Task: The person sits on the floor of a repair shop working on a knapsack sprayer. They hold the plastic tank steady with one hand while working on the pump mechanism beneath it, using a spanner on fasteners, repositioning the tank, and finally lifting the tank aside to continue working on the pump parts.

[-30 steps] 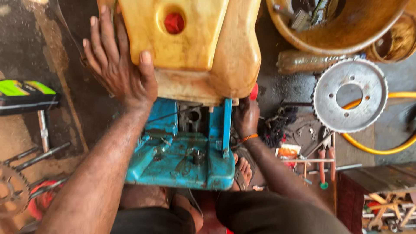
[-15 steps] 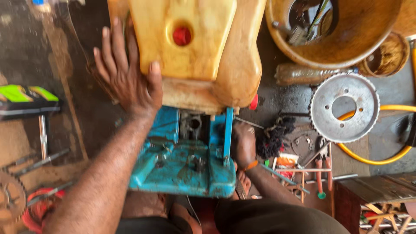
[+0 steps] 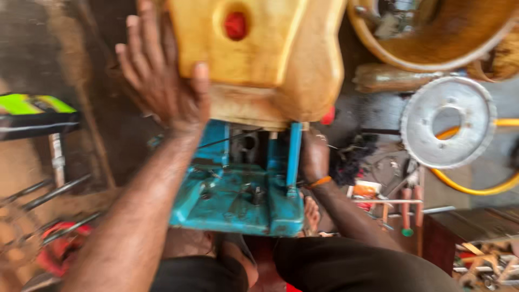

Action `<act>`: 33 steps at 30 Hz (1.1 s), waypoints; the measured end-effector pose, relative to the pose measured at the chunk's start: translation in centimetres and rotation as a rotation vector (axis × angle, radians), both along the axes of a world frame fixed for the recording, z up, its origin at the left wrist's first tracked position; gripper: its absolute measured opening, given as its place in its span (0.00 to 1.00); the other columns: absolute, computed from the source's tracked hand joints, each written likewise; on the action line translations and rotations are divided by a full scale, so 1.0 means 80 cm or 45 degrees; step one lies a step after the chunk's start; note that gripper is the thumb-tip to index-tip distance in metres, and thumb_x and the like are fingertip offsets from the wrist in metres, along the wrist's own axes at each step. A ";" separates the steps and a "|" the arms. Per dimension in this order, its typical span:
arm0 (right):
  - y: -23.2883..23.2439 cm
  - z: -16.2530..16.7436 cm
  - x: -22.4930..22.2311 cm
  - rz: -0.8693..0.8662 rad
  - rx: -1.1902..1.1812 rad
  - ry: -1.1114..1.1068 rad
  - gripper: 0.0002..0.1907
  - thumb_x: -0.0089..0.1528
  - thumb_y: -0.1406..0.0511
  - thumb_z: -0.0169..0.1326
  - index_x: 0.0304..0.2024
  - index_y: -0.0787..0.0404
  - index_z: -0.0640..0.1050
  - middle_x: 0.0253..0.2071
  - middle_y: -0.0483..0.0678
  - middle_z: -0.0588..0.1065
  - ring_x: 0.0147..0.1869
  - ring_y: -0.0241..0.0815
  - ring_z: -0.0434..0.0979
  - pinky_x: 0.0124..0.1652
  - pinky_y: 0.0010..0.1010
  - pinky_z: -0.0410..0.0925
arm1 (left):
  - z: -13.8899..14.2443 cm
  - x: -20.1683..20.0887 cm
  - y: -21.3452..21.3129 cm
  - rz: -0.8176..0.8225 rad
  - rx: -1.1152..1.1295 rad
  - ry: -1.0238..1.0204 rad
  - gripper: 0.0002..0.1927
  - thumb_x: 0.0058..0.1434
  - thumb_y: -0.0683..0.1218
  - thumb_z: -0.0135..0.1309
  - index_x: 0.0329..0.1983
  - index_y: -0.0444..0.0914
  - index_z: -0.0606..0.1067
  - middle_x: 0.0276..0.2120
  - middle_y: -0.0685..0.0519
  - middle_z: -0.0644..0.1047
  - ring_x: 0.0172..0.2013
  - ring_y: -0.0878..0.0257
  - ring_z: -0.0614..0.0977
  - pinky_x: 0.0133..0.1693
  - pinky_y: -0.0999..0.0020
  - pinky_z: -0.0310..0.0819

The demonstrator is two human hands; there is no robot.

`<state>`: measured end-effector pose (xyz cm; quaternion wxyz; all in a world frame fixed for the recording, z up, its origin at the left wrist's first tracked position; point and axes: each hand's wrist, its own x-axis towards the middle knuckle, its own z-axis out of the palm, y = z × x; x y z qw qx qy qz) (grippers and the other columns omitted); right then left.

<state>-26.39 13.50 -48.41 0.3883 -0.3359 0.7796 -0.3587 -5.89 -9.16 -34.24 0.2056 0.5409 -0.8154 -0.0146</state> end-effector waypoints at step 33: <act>0.019 0.008 0.000 0.824 -0.127 0.082 0.12 0.60 0.63 0.58 0.45 0.57 0.81 0.44 0.53 0.79 0.51 0.57 0.79 0.49 0.47 0.71 | -0.006 0.006 0.005 -0.019 0.006 0.015 0.45 0.75 0.72 0.18 0.80 0.39 0.62 0.78 0.47 0.57 0.79 0.47 0.54 0.75 0.43 0.38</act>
